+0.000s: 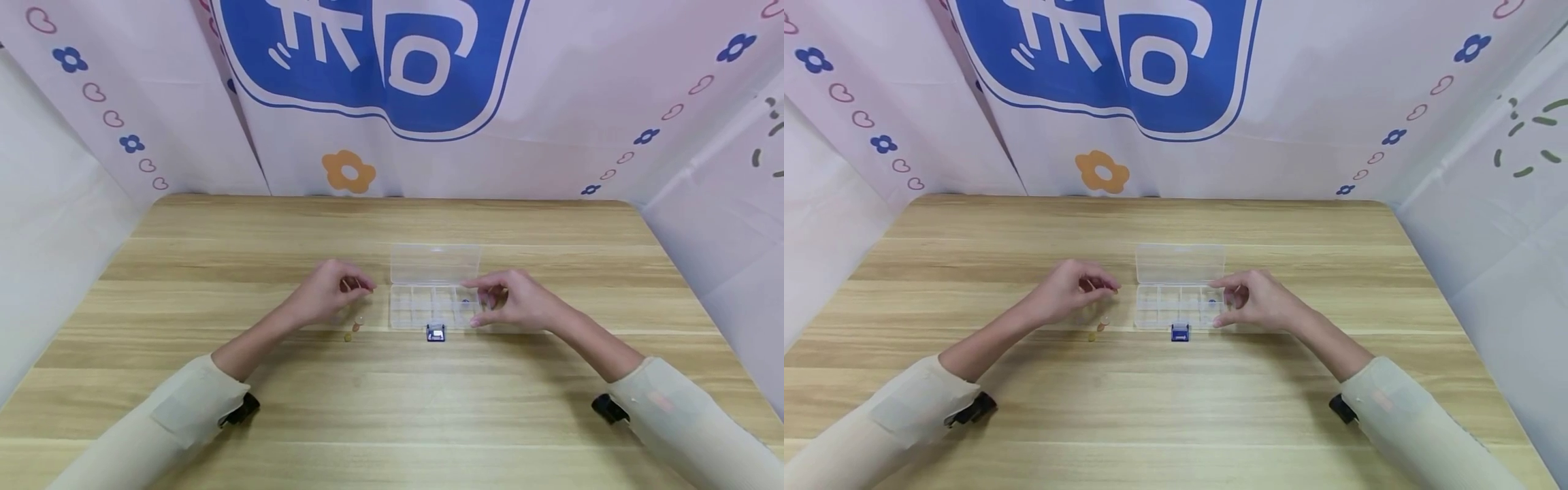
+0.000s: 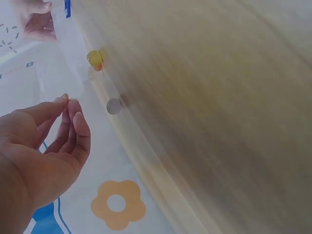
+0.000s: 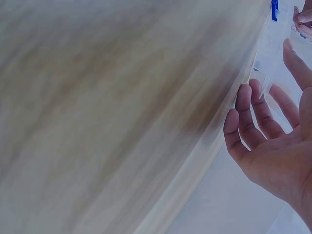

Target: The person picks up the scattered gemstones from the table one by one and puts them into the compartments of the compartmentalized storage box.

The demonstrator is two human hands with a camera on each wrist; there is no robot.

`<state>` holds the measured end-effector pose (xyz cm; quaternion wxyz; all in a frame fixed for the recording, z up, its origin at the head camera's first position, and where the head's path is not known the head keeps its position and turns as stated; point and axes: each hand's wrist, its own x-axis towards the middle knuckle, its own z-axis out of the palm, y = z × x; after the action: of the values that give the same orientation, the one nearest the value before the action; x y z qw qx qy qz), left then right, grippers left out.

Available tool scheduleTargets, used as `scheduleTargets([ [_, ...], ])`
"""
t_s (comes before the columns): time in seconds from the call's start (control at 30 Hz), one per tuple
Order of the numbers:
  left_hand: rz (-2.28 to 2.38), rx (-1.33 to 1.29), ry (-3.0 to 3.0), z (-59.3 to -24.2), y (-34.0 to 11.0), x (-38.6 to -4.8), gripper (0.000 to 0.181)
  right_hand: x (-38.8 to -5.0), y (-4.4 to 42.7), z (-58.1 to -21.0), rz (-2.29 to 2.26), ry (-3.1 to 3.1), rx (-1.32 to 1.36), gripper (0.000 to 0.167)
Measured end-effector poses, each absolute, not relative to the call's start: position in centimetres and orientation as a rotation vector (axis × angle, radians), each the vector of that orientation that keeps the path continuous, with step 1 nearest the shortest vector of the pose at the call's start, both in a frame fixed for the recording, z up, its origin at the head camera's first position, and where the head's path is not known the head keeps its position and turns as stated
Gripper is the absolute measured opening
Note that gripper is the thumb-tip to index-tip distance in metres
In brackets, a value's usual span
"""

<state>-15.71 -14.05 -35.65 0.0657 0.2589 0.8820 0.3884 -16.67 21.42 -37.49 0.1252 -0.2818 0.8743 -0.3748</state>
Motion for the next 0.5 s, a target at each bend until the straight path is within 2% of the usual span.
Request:
scheduleTargets([
  [0.5,1.217,0.785,2.674,-35.3,-12.7,-15.6,0.005,-16.6,21.4,-37.4,-1.088,2.546,-0.802,0.062],
])
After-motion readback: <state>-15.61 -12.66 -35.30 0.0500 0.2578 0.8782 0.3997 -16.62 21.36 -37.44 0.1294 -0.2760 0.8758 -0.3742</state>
